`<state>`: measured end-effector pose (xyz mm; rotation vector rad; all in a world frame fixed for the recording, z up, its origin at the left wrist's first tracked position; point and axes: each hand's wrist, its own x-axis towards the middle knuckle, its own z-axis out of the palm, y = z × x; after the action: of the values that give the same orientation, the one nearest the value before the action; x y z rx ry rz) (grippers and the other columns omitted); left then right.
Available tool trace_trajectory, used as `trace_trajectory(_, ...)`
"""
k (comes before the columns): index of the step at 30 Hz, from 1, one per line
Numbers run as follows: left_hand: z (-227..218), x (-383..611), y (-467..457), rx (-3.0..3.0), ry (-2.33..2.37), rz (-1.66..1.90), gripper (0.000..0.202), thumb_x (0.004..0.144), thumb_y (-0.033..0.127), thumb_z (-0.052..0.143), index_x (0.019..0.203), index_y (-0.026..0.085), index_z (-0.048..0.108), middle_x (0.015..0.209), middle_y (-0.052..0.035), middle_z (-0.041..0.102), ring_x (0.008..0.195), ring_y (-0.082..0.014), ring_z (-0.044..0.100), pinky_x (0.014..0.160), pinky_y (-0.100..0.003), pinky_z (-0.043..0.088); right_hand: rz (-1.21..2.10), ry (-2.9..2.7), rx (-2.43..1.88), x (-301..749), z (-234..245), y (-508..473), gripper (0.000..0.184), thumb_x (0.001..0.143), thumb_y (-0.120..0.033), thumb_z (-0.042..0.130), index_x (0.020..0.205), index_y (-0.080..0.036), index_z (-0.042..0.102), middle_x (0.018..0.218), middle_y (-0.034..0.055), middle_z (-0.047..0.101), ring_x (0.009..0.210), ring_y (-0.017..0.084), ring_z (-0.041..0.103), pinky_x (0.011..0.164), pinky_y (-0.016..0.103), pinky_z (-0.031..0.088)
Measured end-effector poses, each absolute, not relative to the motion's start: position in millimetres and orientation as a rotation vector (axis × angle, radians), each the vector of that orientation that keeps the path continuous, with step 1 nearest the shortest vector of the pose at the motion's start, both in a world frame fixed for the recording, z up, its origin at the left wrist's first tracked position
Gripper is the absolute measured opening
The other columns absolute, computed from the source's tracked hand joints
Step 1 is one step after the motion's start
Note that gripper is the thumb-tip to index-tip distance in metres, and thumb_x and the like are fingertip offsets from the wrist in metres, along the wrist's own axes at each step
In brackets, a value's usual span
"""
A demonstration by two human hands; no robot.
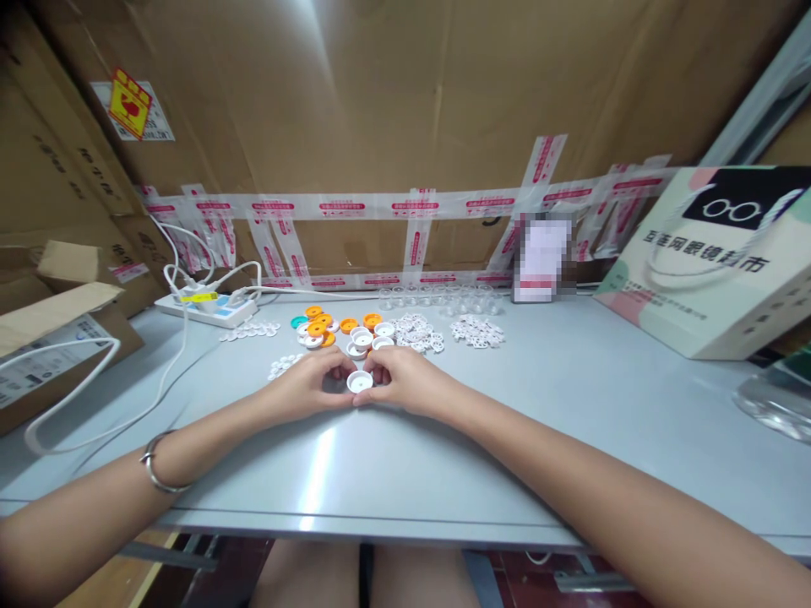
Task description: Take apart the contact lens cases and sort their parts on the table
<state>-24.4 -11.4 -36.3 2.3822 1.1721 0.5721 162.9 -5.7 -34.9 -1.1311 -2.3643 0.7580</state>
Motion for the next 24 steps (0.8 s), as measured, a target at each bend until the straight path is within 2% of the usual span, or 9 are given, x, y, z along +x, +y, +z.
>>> trace_trajectory(5,-35.6,-24.4,-11.4,2.393,1.086,0.575,0.021,0.067,0.032,0.065,0.079,0.015,0.060,0.075,-0.0006,0.059,0.070,-0.0135,0.051,0.061,-0.022,0.038,0.863,-2.336,-1.046,165.0,-31.6,-6.4,0.023,0.066,-0.036,0.067,0.070,-0.015,0.060,0.063,-0.0016,0.051,0.058,0.010,0.045,0.054,0.022,0.036)
trace_trajectory(9,-37.8,-25.9,-10.6,2.395,1.041,0.563,0.019,0.066,0.029,0.064,0.077,0.015,0.060,0.071,0.0006,0.056,0.066,-0.0121,0.049,0.058,-0.022,0.037,0.918,-2.204,-1.040,167.6,-24.8,-6.3,0.017,0.065,-0.029,0.066,0.074,-0.015,0.063,0.068,0.0001,0.056,0.061,0.011,0.047,0.057,0.023,0.039)
trace_trajectory(16,-37.8,-27.1,-11.1,2.339,1.052,0.576,0.023,0.065,0.029,0.065,0.084,0.016,0.063,0.077,-0.0006,0.060,0.072,-0.0135,0.052,0.065,-0.023,0.041,0.948,-1.875,-1.244,185.7,-8.2,4.7,0.034,0.066,-0.039,0.065,0.090,-0.014,0.065,0.080,0.0056,0.065,0.068,0.014,0.057,0.062,0.026,0.044)
trace_trajectory(20,-36.2,-28.4,-10.7,2.325,1.076,0.544,0.025,0.066,0.034,0.067,0.082,0.016,0.063,0.077,-0.0012,0.061,0.071,-0.0138,0.053,0.063,-0.023,0.041,0.978,-1.854,-1.284,188.7,-12.6,8.1,0.034,0.070,-0.040,0.062,0.094,-0.016,0.066,0.090,0.0065,0.068,0.077,0.017,0.060,0.066,0.028,0.045)
trace_trajectory(24,-36.0,-28.9,-9.8,2.338,1.089,0.527,0.028,0.066,0.039,0.069,0.082,0.016,0.063,0.076,-0.0016,0.061,0.070,-0.0143,0.053,0.062,-0.024,0.040,0.736,-1.953,-1.323,189.1,-20.9,12.6,0.034,0.073,-0.042,0.058,0.095,-0.018,0.067,0.092,0.0055,0.067,0.073,0.017,0.057,0.064,0.029,0.044)
